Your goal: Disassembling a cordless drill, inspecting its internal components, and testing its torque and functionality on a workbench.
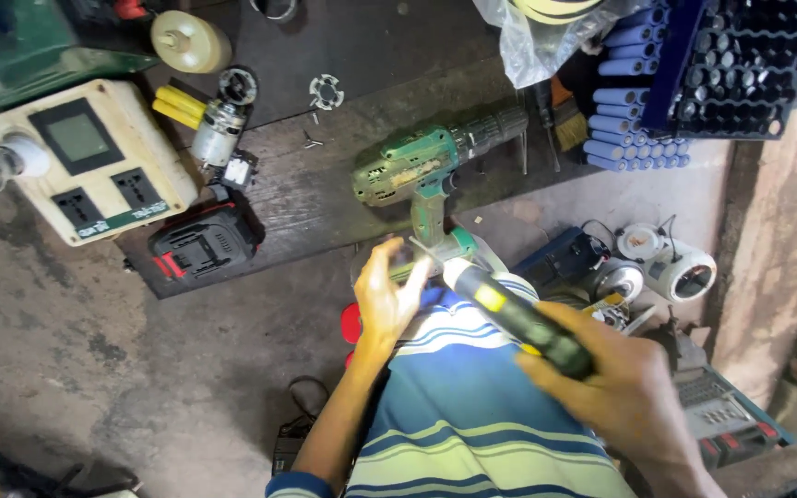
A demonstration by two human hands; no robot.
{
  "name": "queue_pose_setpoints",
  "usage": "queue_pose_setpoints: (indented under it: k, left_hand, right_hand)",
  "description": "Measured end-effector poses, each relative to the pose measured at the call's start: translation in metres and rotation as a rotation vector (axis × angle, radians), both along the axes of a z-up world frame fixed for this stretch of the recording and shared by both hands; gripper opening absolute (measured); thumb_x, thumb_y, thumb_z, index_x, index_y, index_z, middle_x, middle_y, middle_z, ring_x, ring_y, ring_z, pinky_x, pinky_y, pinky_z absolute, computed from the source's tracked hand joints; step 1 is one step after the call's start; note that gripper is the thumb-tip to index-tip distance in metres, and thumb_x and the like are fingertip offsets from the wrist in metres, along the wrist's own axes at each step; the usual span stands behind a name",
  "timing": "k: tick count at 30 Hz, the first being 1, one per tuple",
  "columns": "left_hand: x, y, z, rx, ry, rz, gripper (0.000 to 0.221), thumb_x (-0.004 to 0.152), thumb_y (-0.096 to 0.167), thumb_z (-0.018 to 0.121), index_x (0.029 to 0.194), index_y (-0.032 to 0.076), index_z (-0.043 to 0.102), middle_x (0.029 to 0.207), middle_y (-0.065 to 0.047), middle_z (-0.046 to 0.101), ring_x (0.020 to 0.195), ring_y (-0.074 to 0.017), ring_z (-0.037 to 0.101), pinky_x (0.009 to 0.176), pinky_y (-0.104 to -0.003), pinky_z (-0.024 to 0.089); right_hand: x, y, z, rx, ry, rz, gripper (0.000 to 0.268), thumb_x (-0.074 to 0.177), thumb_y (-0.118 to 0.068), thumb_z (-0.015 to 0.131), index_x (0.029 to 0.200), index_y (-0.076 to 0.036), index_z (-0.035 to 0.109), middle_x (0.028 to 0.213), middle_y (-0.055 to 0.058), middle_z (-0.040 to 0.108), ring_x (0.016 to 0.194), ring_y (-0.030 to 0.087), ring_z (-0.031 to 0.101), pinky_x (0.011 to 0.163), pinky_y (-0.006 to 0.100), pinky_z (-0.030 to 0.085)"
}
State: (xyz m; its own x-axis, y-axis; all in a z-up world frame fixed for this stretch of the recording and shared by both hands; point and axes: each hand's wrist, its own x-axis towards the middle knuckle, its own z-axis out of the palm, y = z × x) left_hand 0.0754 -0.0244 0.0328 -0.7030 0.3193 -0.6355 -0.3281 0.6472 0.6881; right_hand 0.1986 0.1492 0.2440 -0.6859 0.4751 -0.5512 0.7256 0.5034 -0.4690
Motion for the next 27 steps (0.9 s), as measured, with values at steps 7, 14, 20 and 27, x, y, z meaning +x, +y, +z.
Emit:
queue_pose_setpoints:
  k: [7,14,20,27]
  left_hand:
    - [-0.038,-0.021,0.067,0.624,0.778,-0.635,0.018,0.092,0.028,0.075,0.103,0.014,0.071,0.142,-0.02,0.06,0.127,-0.0446,0.062,0.097,-0.051,0.05]
    - [-0.038,-0.005,0.093,0.985,0.225,-0.381,0.015,0.082,0.019,0.082,0.078,0.011,0.07,0.146,-0.032,0.053,0.114,-0.0436,0.067,0.089,-0.043,0.054]
    - [-0.044,-0.003,0.106,1.073,0.067,-0.212,0.02,0.081,0.017,0.085,0.073,0.008,0.068,0.133,-0.031,0.06,0.098,-0.0322,0.067,0.079,-0.036,0.053]
    - [-0.057,-0.012,0.116,1.016,-0.075,-0.334,0.028,0.088,0.015,0.078,0.07,0.011,0.056,0.126,-0.023,0.051,0.089,-0.0234,0.057,0.085,-0.039,0.051]
  right_hand:
    - [-0.011,0.034,-0.077,-0.436,0.247,-0.887,0.041,0.093,-0.024,0.06,0.127,-0.001,0.06,0.083,0.019,0.062,0.061,0.027,0.064,0.053,0.038,0.059]
    - [-0.116,0.043,-0.158,-0.783,0.484,-1.343,0.035,0.098,-0.04,0.067,0.095,-0.006,0.062,0.07,0.016,0.067,0.054,0.027,0.069,0.051,0.045,0.062]
    - [-0.128,0.039,-0.199,-0.409,0.401,-1.054,0.053,0.104,-0.042,0.063,0.134,-0.003,0.042,0.092,0.011,0.062,0.072,0.019,0.073,0.061,0.038,0.069]
    - [-0.121,0.041,-0.153,0.076,-0.187,-0.385,0.066,0.095,-0.057,0.045,0.143,-0.011,0.045,0.101,0.012,0.076,0.101,0.04,0.07,0.092,0.053,0.049]
